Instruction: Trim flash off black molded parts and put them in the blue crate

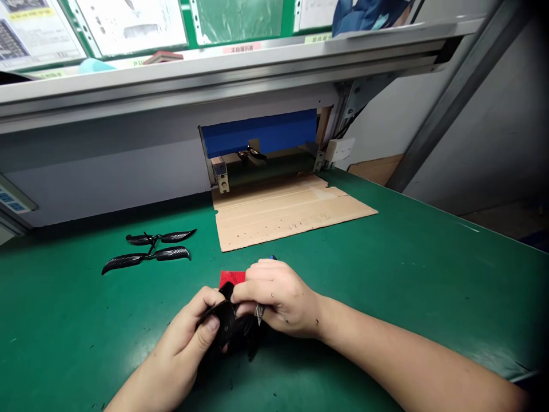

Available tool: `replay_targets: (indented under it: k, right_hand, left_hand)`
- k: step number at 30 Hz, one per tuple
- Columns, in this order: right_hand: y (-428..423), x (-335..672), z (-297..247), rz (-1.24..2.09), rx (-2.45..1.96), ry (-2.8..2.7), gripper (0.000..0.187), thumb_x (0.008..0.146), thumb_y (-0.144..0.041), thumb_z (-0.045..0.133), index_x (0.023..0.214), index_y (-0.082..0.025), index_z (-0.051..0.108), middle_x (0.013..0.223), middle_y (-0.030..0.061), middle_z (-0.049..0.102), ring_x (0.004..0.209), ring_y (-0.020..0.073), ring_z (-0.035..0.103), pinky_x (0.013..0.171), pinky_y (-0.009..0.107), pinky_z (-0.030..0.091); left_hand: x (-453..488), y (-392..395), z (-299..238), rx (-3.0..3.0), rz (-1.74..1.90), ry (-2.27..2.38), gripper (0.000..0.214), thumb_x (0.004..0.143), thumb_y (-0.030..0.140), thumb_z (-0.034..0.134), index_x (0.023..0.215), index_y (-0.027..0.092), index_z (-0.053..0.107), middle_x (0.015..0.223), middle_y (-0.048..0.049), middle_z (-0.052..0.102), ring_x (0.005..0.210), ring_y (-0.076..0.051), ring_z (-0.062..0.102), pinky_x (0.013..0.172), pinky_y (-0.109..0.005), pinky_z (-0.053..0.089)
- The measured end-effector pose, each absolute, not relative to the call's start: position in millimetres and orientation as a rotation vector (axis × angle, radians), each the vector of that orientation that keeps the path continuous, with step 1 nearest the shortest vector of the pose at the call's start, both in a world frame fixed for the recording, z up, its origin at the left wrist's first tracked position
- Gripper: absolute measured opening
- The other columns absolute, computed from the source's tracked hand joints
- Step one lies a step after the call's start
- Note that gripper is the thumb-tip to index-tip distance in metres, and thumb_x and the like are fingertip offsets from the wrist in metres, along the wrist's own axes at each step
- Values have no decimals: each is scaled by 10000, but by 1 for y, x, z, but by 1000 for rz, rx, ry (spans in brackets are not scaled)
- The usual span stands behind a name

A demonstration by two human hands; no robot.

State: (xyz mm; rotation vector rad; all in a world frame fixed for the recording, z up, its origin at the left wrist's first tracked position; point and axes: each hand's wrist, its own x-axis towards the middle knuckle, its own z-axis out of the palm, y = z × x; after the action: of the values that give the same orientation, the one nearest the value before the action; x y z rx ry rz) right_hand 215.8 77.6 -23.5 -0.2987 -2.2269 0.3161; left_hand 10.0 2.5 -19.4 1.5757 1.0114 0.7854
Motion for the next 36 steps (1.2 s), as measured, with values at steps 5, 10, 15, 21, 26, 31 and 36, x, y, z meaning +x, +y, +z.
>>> replay_targets:
  k: [5,10,15,21,26,31,36]
  right_hand:
    - [80,218,-21,453,-437,-2116,312,1001,-427,505,843,-167,574,692,-7,550,621,125,482,625,247,358]
    - [88,220,-25,418,-530,-2103,417,942,-550,561,804,-157,541,686,-18,516,613,116,445,604,240,341]
    - [86,218,-21,169,-555,-2245,623,942,-710,332,929,-147,598,743,29,539,673,165,443,654,292,316]
    - [82,214,-24,343,-589,-2234,596,933,-717,356,954,-161,570,805,29,556,717,172,455,689,299,327]
    - [78,210,-30,518,-533,-2092,453,950,-623,476,908,-177,545,764,4,531,698,157,445,685,286,334]
    - [73,209,-29,461,-640,-2225,633,945,-730,239,1021,-186,554,853,38,536,753,195,421,708,320,314]
    - [72,209,-29,418,-719,-2302,703,931,-744,138,1031,-186,553,880,47,522,773,208,408,718,329,313]
  left_hand:
    - [13,3,-9,1427,753,1041,257,993,414,286,1027,210,438,646,29,522,615,-135,414,655,-275,325]
    - [12,3,-12,1456,780,1074,274,988,424,308,1073,206,451,701,35,518,602,-116,423,653,-265,329]
    - [9,1,-17,1452,774,1068,254,985,441,324,1012,225,454,678,46,493,612,-109,424,617,-242,327]
    - [11,1,-16,1454,781,1070,252,984,443,324,971,225,451,682,45,484,609,-104,424,616,-237,335]
    - [10,1,-21,1497,842,1071,242,984,435,327,974,234,462,679,44,477,611,-111,422,610,-243,336]
    - [7,1,-24,1661,849,1114,252,985,417,334,928,235,500,780,18,465,691,-128,419,662,-259,343]
    - [6,3,-24,1770,866,1114,241,992,382,322,880,236,480,798,13,448,723,-141,402,688,-269,337]
